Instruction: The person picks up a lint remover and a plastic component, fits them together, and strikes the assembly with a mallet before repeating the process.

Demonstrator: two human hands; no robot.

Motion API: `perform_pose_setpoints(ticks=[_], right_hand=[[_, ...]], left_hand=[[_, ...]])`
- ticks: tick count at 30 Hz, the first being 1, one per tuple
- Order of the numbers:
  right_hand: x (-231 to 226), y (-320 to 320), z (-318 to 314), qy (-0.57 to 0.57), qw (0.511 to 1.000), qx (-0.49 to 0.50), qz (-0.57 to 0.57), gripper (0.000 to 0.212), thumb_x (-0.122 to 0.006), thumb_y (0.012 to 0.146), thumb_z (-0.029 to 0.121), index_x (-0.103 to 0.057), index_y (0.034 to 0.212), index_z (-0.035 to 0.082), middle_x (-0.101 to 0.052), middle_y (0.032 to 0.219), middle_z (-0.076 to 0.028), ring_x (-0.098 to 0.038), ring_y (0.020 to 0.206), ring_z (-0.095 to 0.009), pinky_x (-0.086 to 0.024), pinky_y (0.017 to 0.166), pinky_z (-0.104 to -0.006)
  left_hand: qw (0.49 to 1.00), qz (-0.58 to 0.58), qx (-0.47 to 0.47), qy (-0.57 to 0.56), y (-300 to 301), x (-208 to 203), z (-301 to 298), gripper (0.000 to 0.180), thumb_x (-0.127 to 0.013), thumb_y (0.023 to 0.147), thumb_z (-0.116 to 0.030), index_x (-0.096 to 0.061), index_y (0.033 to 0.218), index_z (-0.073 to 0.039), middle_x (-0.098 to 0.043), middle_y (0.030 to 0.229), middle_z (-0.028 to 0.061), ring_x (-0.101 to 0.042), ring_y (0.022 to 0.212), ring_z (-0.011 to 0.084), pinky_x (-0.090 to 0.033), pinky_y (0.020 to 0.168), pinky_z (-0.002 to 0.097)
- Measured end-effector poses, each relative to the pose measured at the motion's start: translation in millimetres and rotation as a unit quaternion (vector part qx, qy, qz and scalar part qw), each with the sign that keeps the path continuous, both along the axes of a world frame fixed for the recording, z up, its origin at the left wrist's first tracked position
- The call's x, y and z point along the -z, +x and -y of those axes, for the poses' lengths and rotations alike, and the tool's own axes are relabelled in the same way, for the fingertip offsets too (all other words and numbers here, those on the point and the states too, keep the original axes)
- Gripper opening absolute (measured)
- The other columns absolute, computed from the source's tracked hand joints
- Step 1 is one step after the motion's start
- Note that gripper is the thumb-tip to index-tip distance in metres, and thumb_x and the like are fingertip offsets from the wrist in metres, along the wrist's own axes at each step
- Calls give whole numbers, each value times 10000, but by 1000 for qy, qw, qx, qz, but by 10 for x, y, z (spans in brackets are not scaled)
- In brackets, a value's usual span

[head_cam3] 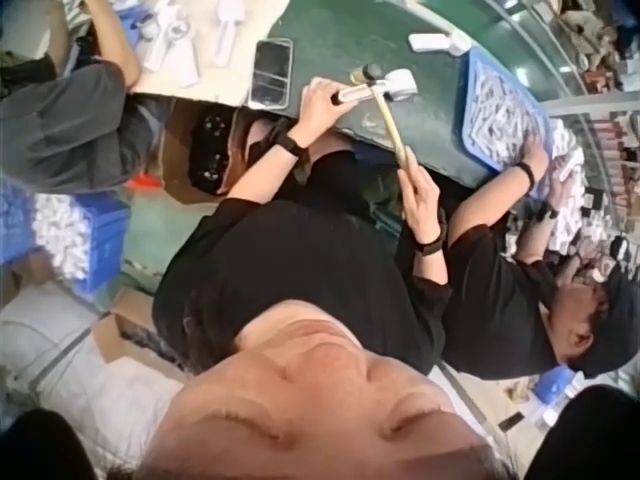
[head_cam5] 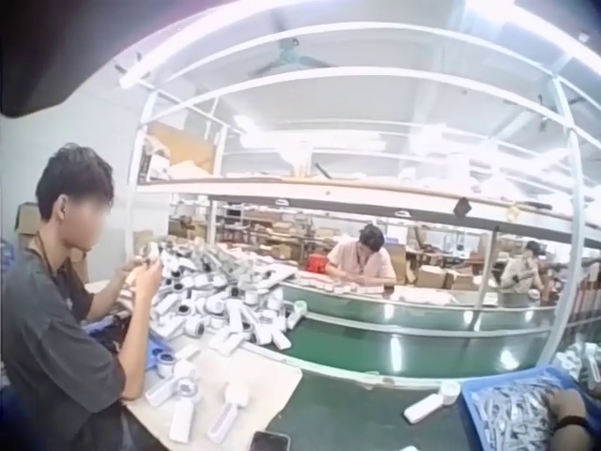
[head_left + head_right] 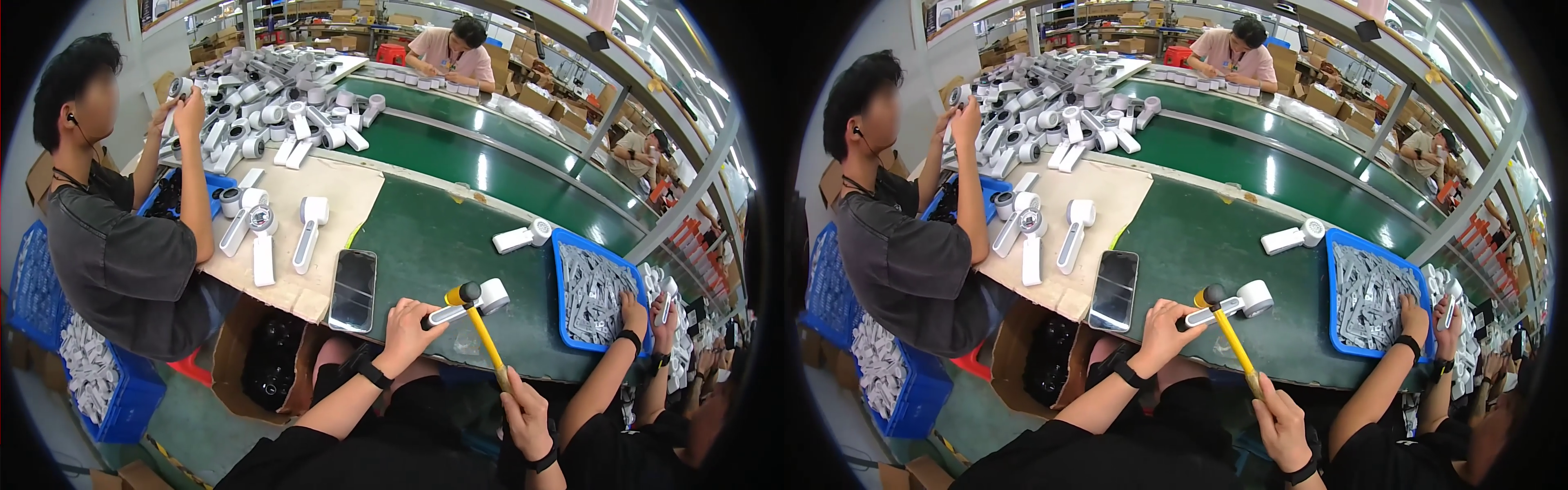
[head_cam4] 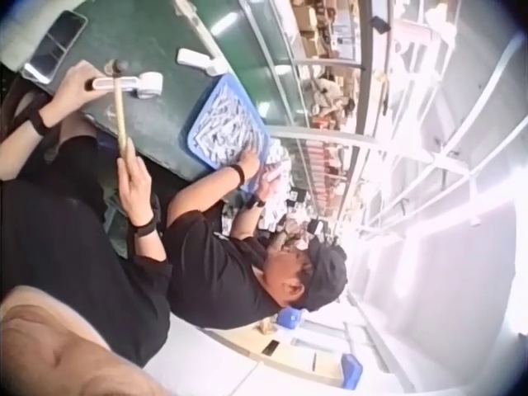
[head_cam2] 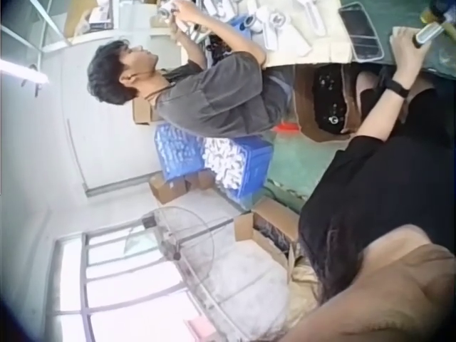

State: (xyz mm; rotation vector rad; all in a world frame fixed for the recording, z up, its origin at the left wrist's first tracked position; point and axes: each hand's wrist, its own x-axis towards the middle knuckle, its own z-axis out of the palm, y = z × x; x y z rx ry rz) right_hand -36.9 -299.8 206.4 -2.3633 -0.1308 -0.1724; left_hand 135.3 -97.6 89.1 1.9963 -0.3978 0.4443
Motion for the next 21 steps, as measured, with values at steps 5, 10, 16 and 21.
perform_pose_setpoints(ticks=[5, 10, 16, 21], right_hand=[[32, 140, -16, -25, 999, -25, 0, 444, -668, 894, 6, -613, 1334, 31, -522, 739, -126, -542, 641, -230, -439, 616, -327], [224, 73, 88, -79, 991, -72, 83, 397, -577, 1012, 111, -552, 1381, -33, -612, 773, -70, -604, 649, -181, -500, 617, -291], [239, -23, 217, 117, 988, 50, -82, 386, -594, 1003, 100, -560, 1352, -63, -701, 1181, -189, -645, 1032, -229, -491, 932, -324], [316, 38, 328, 39, 994, 43, -89, 402, -632, 993, 137, -599, 1381, 37, -729, 986, -151, -649, 915, -100, -495, 827, -234]], left_hand=[[1000, -12, -21, 19, 30, -13, -91, 242, -822, 732, -264, -735, 883, -96, -668, 857, 46, -599, 955, 280, -445, 805, 418], [1000, 2, -2, 15, 11, -24, -80, 298, -808, 745, -324, -761, 928, -93, -696, 864, 83, -617, 895, 312, -494, 788, 437], [1000, -12, 20, -4, -44, 68, -31, 222, -770, 779, -291, -733, 923, -125, -643, 830, 14, -583, 935, 249, -427, 796, 392], [999, -34, 21, -5, -15, 56, -59, 249, -772, 772, -273, -725, 958, -115, -660, 868, 17, -582, 965, 242, -431, 830, 401]])
